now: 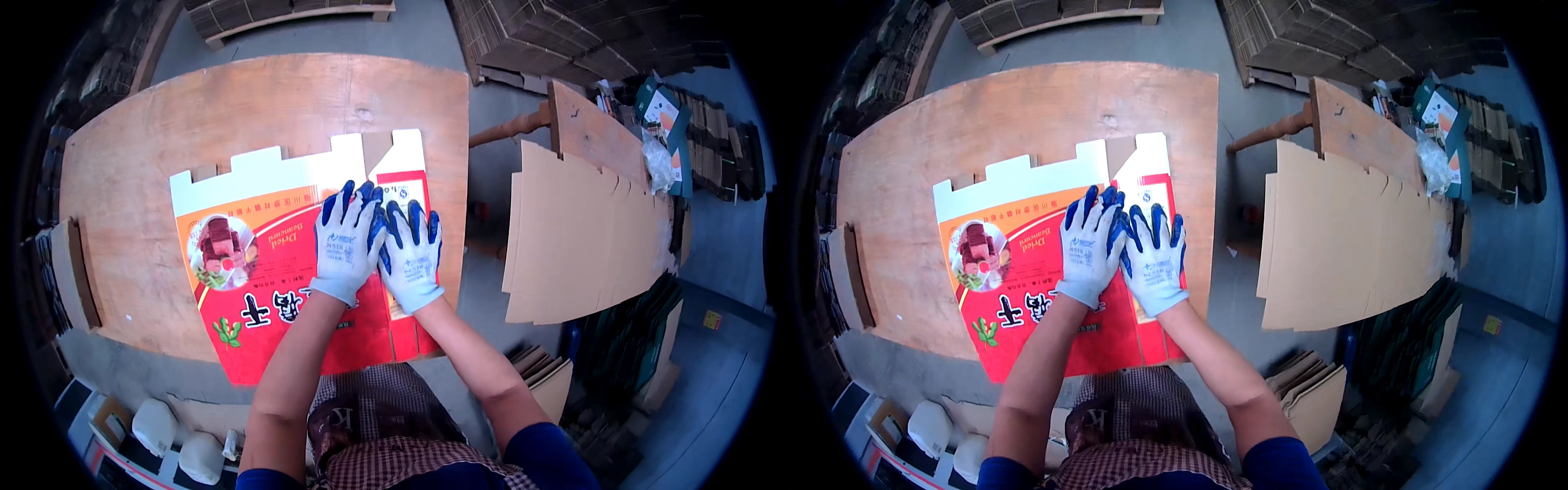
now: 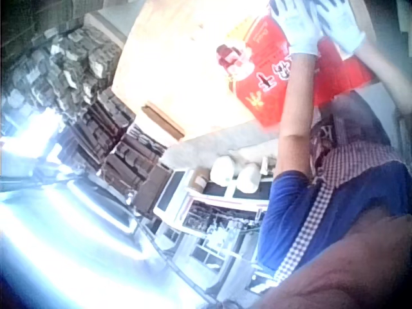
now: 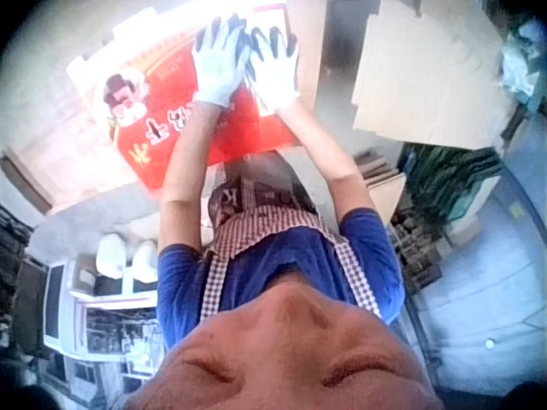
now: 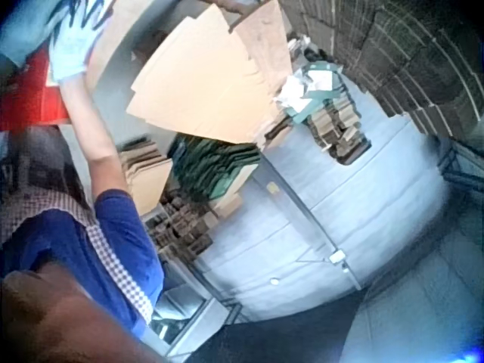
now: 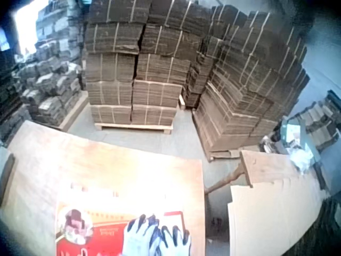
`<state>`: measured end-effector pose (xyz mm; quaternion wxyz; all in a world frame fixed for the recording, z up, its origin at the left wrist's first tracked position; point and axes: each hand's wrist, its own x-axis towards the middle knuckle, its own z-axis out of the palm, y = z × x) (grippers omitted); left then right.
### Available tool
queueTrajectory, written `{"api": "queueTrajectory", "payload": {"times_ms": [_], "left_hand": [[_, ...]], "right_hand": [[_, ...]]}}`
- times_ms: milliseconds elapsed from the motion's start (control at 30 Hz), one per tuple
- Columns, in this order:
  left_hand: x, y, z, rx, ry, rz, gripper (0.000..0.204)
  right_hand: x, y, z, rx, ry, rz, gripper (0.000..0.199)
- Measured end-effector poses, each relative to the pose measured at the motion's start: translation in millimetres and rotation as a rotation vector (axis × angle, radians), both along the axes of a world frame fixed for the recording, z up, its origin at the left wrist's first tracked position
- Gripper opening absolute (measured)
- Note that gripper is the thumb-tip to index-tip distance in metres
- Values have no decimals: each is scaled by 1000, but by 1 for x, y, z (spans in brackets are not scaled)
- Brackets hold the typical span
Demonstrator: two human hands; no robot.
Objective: The person applies a white paste to the flaps of flat cardboard sheets, then folds and presses the flaps to form boxes. The person handles multiple sheets and boxes, stacking the finished boxes on the table.
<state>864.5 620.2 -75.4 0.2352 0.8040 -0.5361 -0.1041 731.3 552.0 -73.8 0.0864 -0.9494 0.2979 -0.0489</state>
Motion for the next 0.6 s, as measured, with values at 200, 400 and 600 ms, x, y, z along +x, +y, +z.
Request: {"api": "queueTrajectory", "payload": {"times_ms": [200, 400, 600], "left_hand": [[-1, -2, -7, 46, -78, 35, 49], [-2, -4, 0, 70, -74, 28, 58], [1, 10, 3, 60, -112, -143, 73]], "right_hand": [[-36, 39, 3, 21, -1, 47, 45], [-132, 109, 18, 130, 26, 62, 39], [-175, 19, 42, 97, 27, -317, 57]]}}
